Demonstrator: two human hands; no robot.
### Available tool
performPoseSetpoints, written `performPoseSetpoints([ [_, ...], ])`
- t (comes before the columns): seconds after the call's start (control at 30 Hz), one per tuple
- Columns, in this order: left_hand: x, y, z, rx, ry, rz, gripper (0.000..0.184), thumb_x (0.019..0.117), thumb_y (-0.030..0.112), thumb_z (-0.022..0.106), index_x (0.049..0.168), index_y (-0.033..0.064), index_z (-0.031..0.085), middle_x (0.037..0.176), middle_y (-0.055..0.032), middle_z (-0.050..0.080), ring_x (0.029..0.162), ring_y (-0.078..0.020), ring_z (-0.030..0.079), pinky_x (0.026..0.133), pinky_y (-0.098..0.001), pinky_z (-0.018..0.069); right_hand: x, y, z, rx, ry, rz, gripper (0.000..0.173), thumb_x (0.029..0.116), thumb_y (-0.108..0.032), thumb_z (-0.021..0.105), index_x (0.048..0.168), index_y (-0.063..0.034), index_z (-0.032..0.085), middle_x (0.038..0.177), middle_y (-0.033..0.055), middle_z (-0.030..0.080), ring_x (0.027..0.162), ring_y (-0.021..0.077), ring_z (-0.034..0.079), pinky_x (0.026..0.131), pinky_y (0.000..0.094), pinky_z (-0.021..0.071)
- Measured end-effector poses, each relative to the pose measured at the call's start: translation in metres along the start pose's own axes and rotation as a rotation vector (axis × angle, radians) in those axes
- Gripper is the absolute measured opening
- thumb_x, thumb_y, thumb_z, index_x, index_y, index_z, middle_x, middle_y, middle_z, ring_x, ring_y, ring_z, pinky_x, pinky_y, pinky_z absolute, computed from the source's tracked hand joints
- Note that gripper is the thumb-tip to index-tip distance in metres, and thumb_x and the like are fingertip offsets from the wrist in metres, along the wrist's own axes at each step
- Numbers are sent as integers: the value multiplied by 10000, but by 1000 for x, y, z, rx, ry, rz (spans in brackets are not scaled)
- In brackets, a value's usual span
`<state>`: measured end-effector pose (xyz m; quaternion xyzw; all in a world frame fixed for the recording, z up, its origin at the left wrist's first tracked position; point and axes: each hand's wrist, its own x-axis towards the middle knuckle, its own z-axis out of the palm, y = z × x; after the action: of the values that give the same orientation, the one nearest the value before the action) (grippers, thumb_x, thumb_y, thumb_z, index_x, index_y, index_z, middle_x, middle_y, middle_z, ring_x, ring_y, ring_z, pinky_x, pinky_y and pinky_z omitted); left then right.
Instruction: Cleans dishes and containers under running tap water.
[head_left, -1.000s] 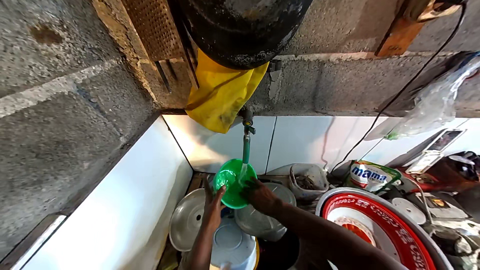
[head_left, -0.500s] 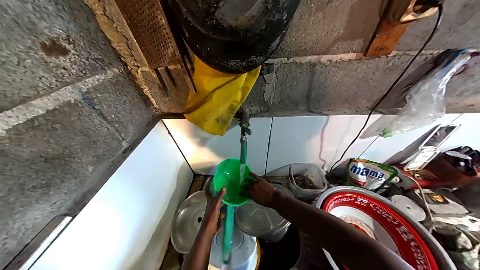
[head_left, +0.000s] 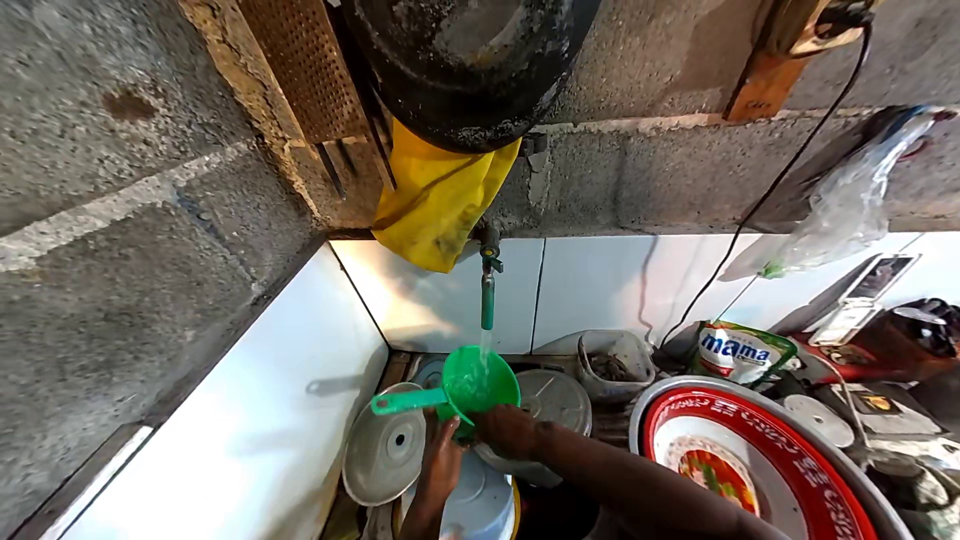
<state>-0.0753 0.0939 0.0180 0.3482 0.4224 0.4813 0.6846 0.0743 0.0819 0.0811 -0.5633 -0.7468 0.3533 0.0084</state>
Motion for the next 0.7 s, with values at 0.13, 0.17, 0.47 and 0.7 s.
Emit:
performPoseSetpoints([
  [0.13,-3,3,-8,214,-105,60,991,833,237,678,1608,104,75,1476,-170,429,1127,-215,619,819,-407,585,-3,10,8,11,-37,-43,384,1105,-177,429,1404,48,516,1187,340,644,1141,513,626,985,653,467],
  [0.17,-2,1,-6,258,-76,70,1002,833,252,742,1619,127,134,1524,-178,412,1201,-250,594,870,-437,580,-5,9,12,-15,-35,-46,351,1104,-168,429,1338,63,552,1164,338,649,1123,516,631,964,659,474],
  [0.47,4,50,3,360,38,-253,536,1066,268,496,1540,102,310,1388,-271,492,1079,-419,631,742,-560,582,1,70,-2,-444,125,-325,302,1006,5,532,1244,-38,712,1329,188,664,1366,380,529,1236,581,226],
  [0.7,9,70,-15,493,-82,-417,668,1071,603,198,1547,174,386,1509,-181,463,1198,-358,586,871,-521,524,-25,28,-33,292,44,-342,365,946,-169,732,1207,78,672,1081,231,715,1022,287,690,972,479,523],
])
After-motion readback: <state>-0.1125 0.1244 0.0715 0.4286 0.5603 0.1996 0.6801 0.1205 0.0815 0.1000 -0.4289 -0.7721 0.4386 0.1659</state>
